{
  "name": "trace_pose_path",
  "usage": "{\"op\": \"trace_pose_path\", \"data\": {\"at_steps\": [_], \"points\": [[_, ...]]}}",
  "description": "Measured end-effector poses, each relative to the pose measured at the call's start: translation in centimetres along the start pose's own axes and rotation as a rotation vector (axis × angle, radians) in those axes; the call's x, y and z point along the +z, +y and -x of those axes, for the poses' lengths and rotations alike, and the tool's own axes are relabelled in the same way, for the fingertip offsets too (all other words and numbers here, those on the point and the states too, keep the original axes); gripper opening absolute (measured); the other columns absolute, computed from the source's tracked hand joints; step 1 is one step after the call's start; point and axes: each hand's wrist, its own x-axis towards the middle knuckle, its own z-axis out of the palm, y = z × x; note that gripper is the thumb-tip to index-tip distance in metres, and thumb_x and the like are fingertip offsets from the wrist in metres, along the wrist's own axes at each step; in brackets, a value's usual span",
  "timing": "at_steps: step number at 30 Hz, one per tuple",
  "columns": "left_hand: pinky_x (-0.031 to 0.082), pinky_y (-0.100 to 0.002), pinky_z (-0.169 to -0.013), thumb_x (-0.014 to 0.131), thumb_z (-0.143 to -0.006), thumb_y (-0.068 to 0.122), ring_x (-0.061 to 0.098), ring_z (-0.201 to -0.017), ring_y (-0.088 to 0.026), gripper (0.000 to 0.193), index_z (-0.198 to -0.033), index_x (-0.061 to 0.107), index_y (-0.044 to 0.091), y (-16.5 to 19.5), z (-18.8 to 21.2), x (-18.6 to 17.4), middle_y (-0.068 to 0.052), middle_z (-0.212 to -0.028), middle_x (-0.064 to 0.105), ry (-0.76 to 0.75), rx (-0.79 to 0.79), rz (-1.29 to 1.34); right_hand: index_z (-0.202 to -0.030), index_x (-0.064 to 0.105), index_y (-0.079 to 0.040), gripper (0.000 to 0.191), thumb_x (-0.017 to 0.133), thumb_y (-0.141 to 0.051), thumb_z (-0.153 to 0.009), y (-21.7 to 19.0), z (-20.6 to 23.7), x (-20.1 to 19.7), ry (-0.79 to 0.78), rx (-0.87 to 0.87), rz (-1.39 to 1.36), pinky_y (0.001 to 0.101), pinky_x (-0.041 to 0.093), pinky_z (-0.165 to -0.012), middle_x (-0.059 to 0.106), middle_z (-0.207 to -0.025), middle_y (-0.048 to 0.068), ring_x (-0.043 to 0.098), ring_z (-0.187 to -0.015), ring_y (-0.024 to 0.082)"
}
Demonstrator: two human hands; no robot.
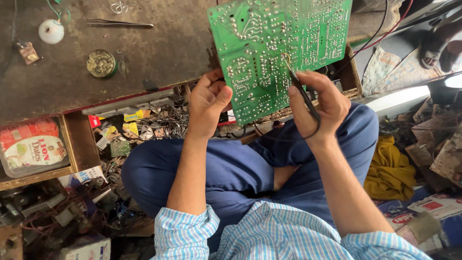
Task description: The person sits on the floor holding a large green circuit board and tests its solder joints using multimeter probes. They then solder joints on the board with a soldering iron and finally brush flux residue off the board with a brush.
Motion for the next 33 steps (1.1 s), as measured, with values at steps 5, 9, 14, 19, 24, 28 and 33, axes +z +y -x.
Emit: {"op": "trace_pose_path", "data": {"at_steps": [5,9,14,19,24,28,33], "points": [[0.063,-0.035,-0.09,0.074,-0.099,0.023,0.071,-0.102,-0.015,0.055,-0.141,0.051,-0.003,0.4,-0.3,0.3,-0.007,-0.113,0.07,0.034,-0.028,-0.025,-0.106,0.07,0.002,0.015,0.079,0.0,-0.094,1.1,-2.9,0.5,-0.053,-0.047,-0.017,0.0295,0.058,-0.094,0.076,-0.119,0.019,0.076,-0.112,0.024],[0.065,-0.036,-0.09,0.074,-0.1,0.024,0.071,-0.103,-0.016,0.055,-0.143,0.052,-0.003,0.5,-0.3,0.6,-0.008,-0.115,0.071,0.055,-0.033,-0.053,-0.106,0.07,0.001,0.014,0.077,0.001,-0.094,1.6,-4.0,0.9,-0.099,-0.12,-0.014,0.0393,0.055,-0.113,0.076,-0.117,0.018,0.076,-0.112,0.025],[0.064,-0.036,-0.089,0.073,-0.101,0.024,0.072,-0.104,-0.017,0.055,-0.142,0.052,-0.005,0.5,-0.5,0.5,-0.01,-0.117,0.071,0.052,-0.028,-0.048,-0.108,0.073,0.002,0.012,0.078,0.0,-0.097,1.5,-4.1,1.7,-0.047,-0.046,-0.04,0.0422,0.055,-0.115,0.078,-0.114,0.016,0.078,-0.113,0.024],[0.064,-0.036,-0.09,0.073,-0.101,0.022,0.072,-0.104,-0.016,0.053,-0.142,0.052,-0.005,0.4,-0.5,0.3,-0.009,-0.117,0.071,0.05,-0.019,-0.035,-0.102,0.072,0.002,0.011,0.076,0.003,-0.091,1.5,-4.3,1.5,-0.095,-0.067,-0.031,0.0442,0.054,-0.118,0.077,-0.113,0.017,0.076,-0.114,0.024],[0.064,-0.037,-0.09,0.075,-0.101,0.02,0.071,-0.101,-0.016,0.054,-0.142,0.052,-0.005,0.2,-0.5,0.2,-0.009,-0.113,0.071,0.026,-0.013,-0.01,-0.103,0.072,0.002,0.011,0.077,0.004,-0.093,1.6,-4.3,1.4,-0.078,-0.059,-0.054,0.0441,0.054,-0.119,0.077,-0.109,0.016,0.076,-0.111,0.024],[0.063,-0.036,-0.091,0.076,-0.099,0.02,0.071,-0.101,-0.016,0.055,-0.141,0.052,-0.006,0.0,-0.5,0.1,-0.009,-0.114,0.072,0.023,-0.011,0.005,-0.1,0.071,0.001,0.01,0.074,0.005,-0.091,1.7,-4.1,1.4,-0.083,-0.03,-0.115,0.0402,0.055,-0.115,0.077,-0.109,0.015,0.076,-0.103,0.021],[0.064,-0.036,-0.088,0.077,-0.099,0.02,0.071,-0.099,-0.015,0.055,-0.141,0.052,-0.006,0.0,-0.5,0.3,-0.008,-0.111,0.071,0.024,-0.008,0.0,-0.097,0.072,0.002,0.011,0.076,0.006,-0.088,1.7,-4.0,1.2,-0.085,-0.046,-0.098,0.04,0.054,-0.114,0.076,-0.11,0.014,0.075,-0.107,0.021]]}}
